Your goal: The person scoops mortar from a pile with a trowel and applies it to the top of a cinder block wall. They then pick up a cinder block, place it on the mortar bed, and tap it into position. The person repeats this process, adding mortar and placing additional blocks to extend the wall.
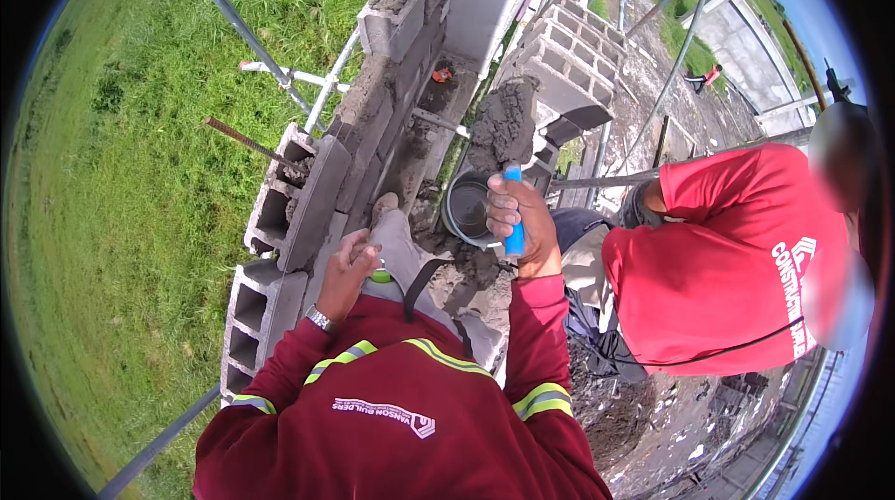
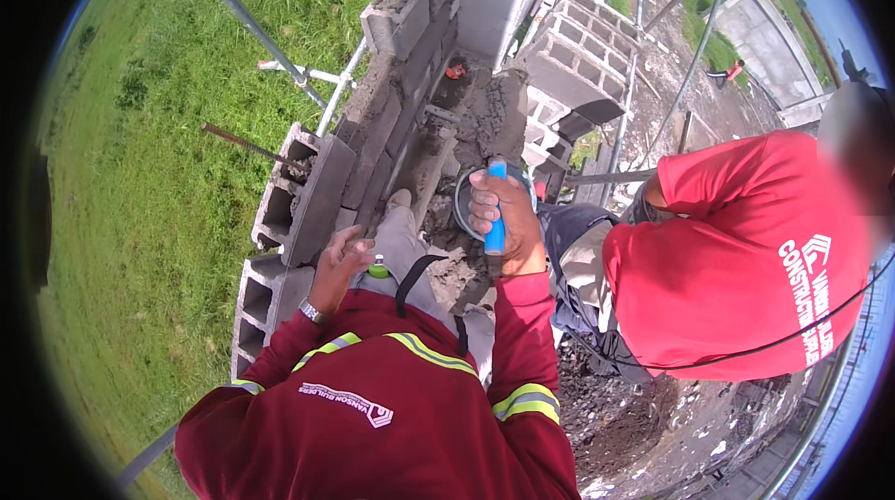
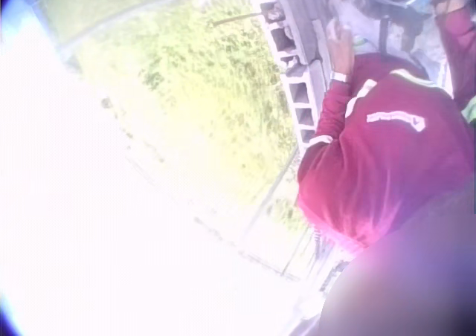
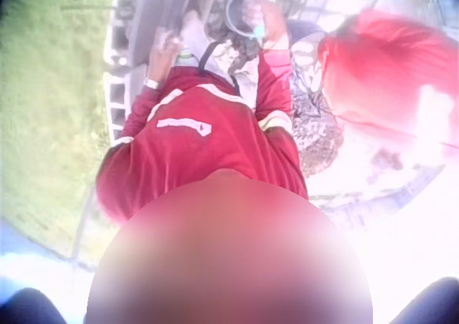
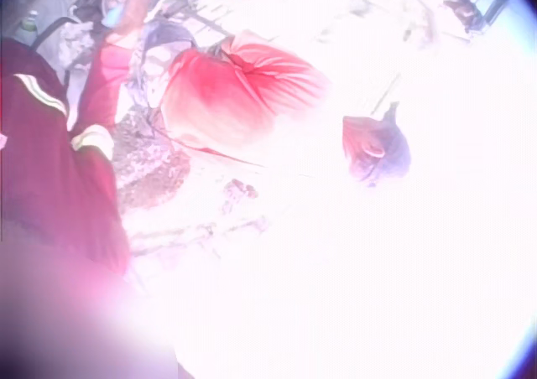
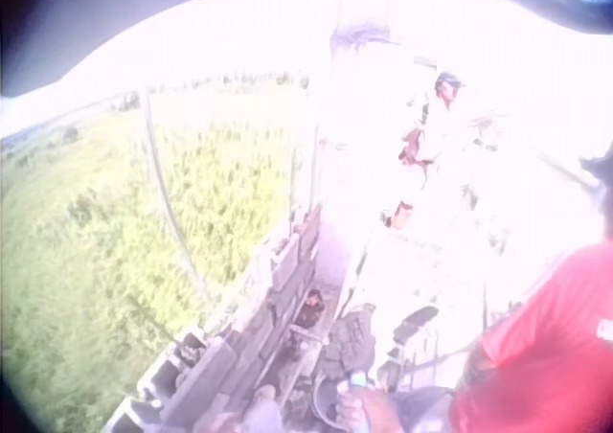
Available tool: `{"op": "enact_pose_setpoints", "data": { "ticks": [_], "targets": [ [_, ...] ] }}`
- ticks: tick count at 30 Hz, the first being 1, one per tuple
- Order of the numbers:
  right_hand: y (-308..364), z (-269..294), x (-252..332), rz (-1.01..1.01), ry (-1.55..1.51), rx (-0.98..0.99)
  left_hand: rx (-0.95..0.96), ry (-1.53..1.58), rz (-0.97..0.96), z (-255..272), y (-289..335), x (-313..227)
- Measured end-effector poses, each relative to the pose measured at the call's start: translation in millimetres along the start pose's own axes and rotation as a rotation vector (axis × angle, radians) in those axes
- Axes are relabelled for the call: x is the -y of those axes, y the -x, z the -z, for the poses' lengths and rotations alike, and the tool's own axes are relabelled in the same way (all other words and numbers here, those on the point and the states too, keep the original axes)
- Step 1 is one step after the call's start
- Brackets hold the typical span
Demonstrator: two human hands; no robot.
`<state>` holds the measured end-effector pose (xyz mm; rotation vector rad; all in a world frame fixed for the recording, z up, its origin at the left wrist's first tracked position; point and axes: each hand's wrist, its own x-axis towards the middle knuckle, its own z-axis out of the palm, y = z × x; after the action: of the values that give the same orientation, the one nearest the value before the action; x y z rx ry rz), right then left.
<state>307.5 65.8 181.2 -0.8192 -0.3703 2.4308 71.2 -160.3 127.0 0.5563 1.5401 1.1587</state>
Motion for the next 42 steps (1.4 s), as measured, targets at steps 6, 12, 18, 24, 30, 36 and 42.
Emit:
{"op": "enact_pose_setpoints", "data": {
  "ticks": [6, 12, 18, 24, 30, 36, 42],
  "targets": [
    [23, 23, 9, -0.059, 0.019, -0.097, -0.038, 0.195, -0.087, -35, -66, -27],
    [9, 37, 4, -0.101, -0.119, -0.206, -0.435, 0.461, -0.457, -60, -300, -136],
    [-48, -12, 46, -0.106, -0.061, -0.341, -0.758, 0.608, -0.840, 45, -485, -266],
    [-165, -40, 118, -0.146, 0.065, -0.269, -0.353, 0.117, -0.434, 103, -641, -292],
    [-342, -88, 182, -0.165, 0.118, -0.183, 0.027, -0.123, -0.277, 87, -719, -262],
    [-497, -160, 196, 0.100, 0.372, -0.286, 0.160, -0.137, -0.101, 81, -739, -271],
    [-576, -176, 155, 0.285, 0.650, -0.468, 0.208, -0.049, -0.238, 73, -734, -271]
  ]
}}
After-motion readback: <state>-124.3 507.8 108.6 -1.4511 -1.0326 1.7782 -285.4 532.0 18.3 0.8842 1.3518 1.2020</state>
